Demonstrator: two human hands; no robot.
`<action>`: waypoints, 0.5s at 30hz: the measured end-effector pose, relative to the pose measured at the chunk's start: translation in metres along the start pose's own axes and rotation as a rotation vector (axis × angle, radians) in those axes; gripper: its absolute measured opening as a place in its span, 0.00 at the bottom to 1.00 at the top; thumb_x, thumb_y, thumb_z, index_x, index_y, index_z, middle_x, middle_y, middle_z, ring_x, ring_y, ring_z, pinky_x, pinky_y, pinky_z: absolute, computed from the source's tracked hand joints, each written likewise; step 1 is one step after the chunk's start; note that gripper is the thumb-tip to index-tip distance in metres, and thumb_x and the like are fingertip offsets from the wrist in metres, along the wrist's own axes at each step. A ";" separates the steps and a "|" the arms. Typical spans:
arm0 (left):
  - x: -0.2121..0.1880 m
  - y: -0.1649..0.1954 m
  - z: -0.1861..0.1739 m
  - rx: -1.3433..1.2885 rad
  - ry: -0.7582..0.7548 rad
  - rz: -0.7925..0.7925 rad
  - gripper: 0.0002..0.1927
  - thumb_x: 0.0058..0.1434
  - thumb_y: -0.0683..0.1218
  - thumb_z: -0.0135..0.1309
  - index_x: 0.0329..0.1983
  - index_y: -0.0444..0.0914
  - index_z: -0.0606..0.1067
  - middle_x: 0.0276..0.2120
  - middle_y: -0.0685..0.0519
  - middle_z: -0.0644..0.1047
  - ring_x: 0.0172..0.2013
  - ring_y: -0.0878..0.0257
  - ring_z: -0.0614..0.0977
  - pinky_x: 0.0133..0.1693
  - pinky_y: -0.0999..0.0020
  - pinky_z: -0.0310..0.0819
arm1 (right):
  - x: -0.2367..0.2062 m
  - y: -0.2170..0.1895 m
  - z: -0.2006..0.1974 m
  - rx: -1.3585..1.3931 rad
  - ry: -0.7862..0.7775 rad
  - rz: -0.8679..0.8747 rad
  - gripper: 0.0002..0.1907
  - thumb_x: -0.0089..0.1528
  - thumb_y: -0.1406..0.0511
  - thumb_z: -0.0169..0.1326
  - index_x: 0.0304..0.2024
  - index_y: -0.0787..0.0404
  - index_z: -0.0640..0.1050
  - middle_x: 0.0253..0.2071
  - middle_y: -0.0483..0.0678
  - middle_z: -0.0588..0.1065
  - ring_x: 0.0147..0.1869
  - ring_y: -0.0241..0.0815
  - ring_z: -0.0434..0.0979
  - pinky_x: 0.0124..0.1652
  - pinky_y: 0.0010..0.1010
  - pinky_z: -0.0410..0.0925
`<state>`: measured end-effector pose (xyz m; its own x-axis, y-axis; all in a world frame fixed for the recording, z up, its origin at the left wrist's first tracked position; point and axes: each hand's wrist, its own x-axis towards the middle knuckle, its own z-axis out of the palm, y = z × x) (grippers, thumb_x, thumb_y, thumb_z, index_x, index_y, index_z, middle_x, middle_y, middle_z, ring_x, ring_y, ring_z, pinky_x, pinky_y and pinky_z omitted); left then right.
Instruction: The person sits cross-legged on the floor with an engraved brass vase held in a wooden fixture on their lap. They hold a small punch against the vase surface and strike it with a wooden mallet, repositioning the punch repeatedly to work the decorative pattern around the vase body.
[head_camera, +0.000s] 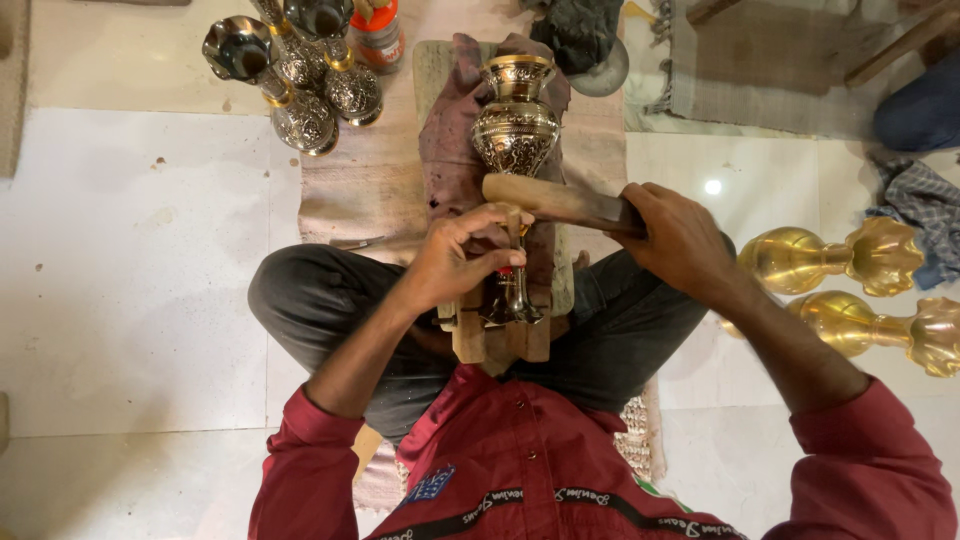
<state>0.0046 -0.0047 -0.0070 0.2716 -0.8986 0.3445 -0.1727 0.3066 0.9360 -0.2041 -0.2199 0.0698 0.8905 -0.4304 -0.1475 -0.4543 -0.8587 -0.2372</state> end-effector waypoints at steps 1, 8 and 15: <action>0.000 0.002 0.002 -0.050 -0.008 -0.149 0.24 0.61 0.39 0.66 0.60 0.35 0.75 0.46 0.50 0.84 0.46 0.64 0.83 0.49 0.70 0.80 | 0.003 0.002 0.003 -0.017 -0.003 -0.003 0.17 0.60 0.58 0.63 0.39 0.61 0.73 0.33 0.51 0.74 0.34 0.53 0.77 0.33 0.46 0.68; -0.003 0.020 0.011 0.032 0.051 -0.298 0.24 0.62 0.40 0.66 0.62 0.37 0.77 0.52 0.51 0.83 0.42 0.69 0.86 0.44 0.73 0.82 | 0.013 0.007 0.003 -0.082 0.054 -0.116 0.18 0.63 0.54 0.62 0.43 0.59 0.73 0.33 0.49 0.76 0.36 0.52 0.79 0.33 0.45 0.69; -0.001 0.025 0.008 0.093 0.075 -0.313 0.28 0.58 0.42 0.66 0.63 0.38 0.74 0.59 0.49 0.78 0.39 0.69 0.86 0.36 0.73 0.84 | 0.031 0.002 -0.005 -0.101 -0.065 -0.038 0.16 0.60 0.57 0.62 0.46 0.55 0.76 0.32 0.48 0.79 0.32 0.49 0.81 0.33 0.44 0.72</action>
<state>-0.0074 0.0014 0.0155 0.3935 -0.9180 0.0487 -0.1541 -0.0137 0.9880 -0.1775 -0.2359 0.0698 0.9022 -0.3808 -0.2026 -0.4124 -0.8992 -0.1462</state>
